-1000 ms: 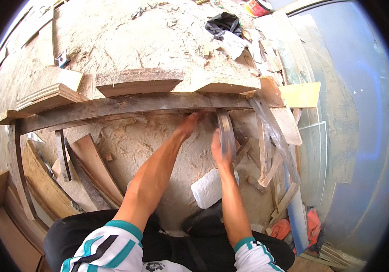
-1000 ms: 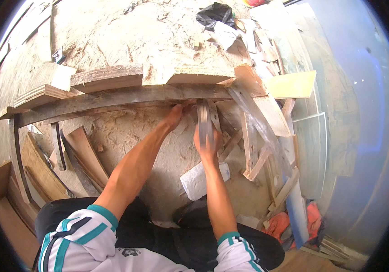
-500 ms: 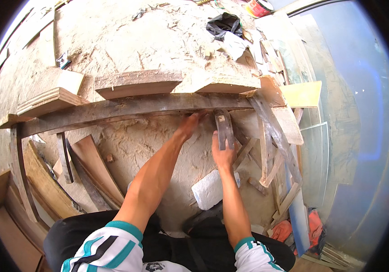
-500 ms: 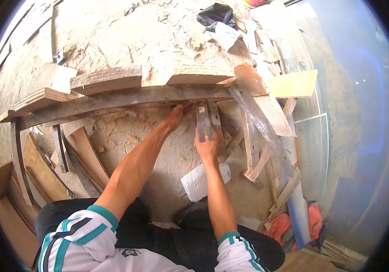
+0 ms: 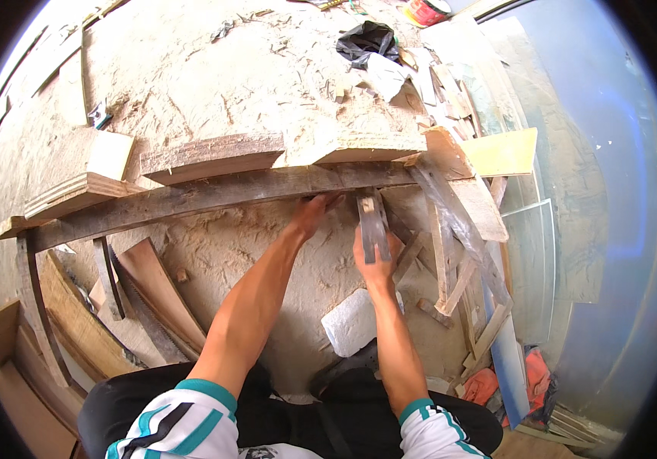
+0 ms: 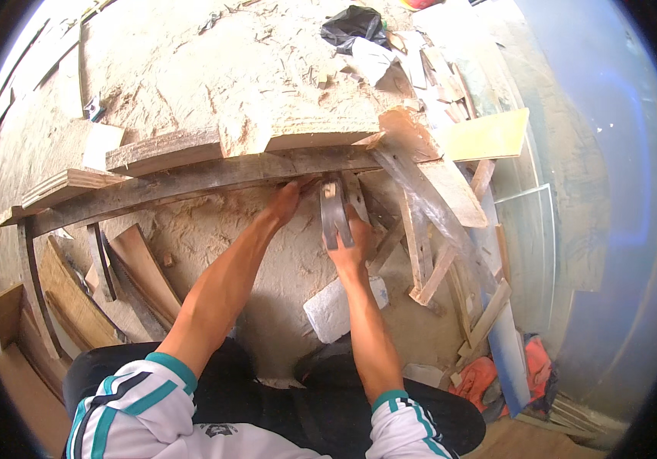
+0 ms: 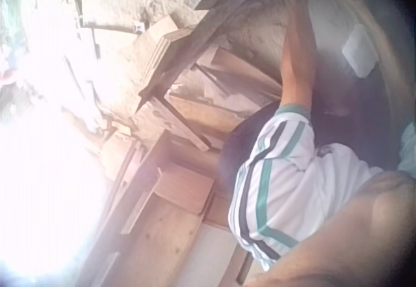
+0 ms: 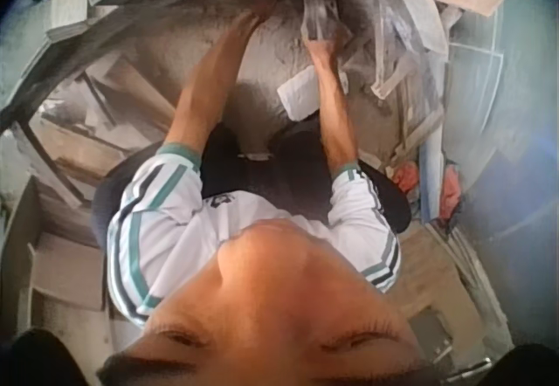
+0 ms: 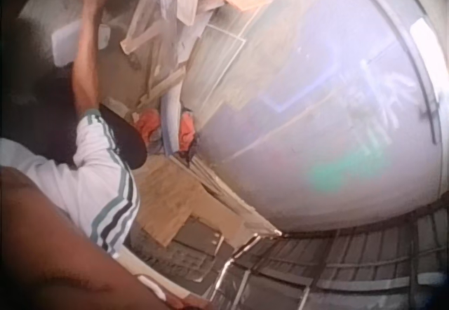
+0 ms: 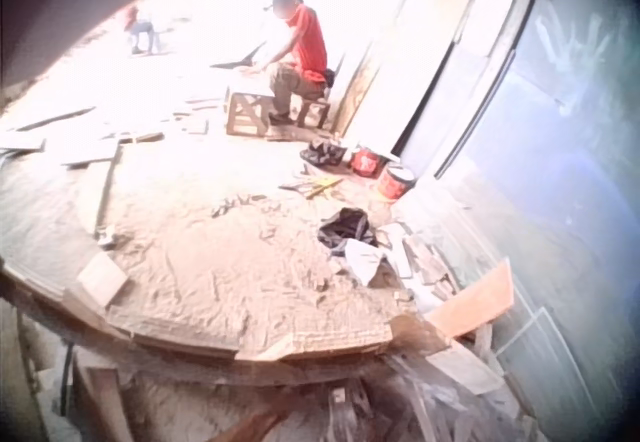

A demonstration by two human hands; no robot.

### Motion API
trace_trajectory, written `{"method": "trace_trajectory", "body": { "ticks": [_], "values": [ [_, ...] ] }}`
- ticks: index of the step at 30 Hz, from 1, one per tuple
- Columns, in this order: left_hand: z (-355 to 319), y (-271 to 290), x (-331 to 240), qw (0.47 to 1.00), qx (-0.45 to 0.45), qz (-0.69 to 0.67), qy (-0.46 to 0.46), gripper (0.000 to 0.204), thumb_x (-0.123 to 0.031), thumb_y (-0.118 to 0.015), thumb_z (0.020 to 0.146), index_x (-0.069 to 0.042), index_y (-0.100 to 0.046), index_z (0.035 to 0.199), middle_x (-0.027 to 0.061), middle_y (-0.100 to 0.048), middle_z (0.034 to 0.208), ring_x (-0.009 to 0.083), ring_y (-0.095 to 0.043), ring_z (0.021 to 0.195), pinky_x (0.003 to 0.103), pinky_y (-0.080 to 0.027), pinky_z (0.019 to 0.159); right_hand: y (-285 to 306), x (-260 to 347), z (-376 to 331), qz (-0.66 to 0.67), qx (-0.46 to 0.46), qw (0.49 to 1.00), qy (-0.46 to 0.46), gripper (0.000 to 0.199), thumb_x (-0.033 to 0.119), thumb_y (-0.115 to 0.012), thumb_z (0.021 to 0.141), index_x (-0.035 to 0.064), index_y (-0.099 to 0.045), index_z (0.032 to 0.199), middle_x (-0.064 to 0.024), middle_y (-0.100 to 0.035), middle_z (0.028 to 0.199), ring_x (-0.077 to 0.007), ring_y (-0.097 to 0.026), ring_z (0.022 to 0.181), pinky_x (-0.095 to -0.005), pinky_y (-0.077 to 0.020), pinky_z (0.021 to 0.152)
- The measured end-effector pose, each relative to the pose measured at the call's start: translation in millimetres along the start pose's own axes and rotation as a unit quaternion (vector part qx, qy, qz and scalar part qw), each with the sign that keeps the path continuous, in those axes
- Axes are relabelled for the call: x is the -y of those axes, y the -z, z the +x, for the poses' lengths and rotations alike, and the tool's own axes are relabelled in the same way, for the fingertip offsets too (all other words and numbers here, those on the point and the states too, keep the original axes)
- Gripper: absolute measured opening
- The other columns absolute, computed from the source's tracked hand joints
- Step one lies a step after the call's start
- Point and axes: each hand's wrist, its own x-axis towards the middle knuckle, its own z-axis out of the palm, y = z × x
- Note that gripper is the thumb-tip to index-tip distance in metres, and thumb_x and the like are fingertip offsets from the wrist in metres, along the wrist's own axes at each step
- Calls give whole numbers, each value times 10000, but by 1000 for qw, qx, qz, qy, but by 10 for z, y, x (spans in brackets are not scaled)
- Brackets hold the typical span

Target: The person assembles a wooden pallet-like structure by hand, fitting slats into a frame and using a hammer to secure pieces. The person adjusts and aligns multiple wooden components on the floor.

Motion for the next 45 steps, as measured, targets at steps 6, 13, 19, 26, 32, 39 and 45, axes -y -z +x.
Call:
{"method": "trace_trajectory", "body": {
  "ticks": [6, 13, 19, 26, 32, 39, 45],
  "values": [
    [168, 226, 94, 998, -26, -33, 46, 380, -148, -462, 983, 46, -472, 1309, 147, -475, 1379, 256, -492, 1247, 383, -364, 1132, -173, 14, 109, -94, -51, 994, -31, 118, 162, -660, 774, 63, -604, 804, -142, -602, 630, -334, -648, 597, -372, -495, 526],
    [32, 7, -14, 999, -27, -1, 24, 372, -81, -396, 976, 40, -435, 1326, 154, -470, 1376, 268, -487, 1256, 405, -382, 1120, -35, -89, -5, 35, -49, 998, 20, 209, 201, -669, 789, 66, -674, 948, -133, -658, 722, -316, -655, 629, -353, -507, 576],
    [-3, -139, -107, 1000, -11, -15, 12, 409, 2, -393, 949, 2, -377, 1357, 161, -454, 1378, 276, -477, 1269, 416, -429, 1093, 11, -149, 139, -123, 30, 992, -29, 241, 233, -623, 843, 24, -657, 958, -246, -662, 834, -386, -665, 780, -445, -518, 673],
    [-46, -183, -134, 999, -34, 35, 24, 430, -158, -340, 1002, 49, -416, 1370, 149, -454, 1404, 264, -437, 1304, 386, -308, 1158, 5, -61, 64, -40, -32, 997, 63, 247, 239, -672, 804, -5, -651, 834, -207, -661, 738, -414, -642, 669, -406, -522, 569],
    [-7, -114, -115, 995, -30, 69, 59, 393, -189, -437, 1001, 50, -475, 1310, 133, -479, 1377, 245, -479, 1252, 389, -344, 1135, -289, -173, 79, -151, 5, 982, -113, 254, 213, -661, 821, -14, -672, 935, -215, -661, 755, -370, -666, 698, -389, -524, 601],
    [54, -62, -21, 997, -54, -15, 45, 328, -133, -457, 990, 39, -517, 1263, 119, -529, 1318, 229, -496, 1228, 355, -408, 1092, -136, -8, 79, 5, -48, 999, -15, 188, 178, -628, 827, 9, -667, 902, -191, -639, 712, -347, -650, 655, -432, -513, 629],
    [3, -2, 55, 998, -8, -59, 6, 408, -3, -442, 936, 16, -392, 1340, 166, -484, 1345, 288, -504, 1235, 434, -424, 1096, -42, -58, 45, -179, -143, 965, 128, 101, 140, -630, 806, 44, -636, 838, -133, -593, 617, -267, -629, 581, -373, -489, 547]
  ]
}}
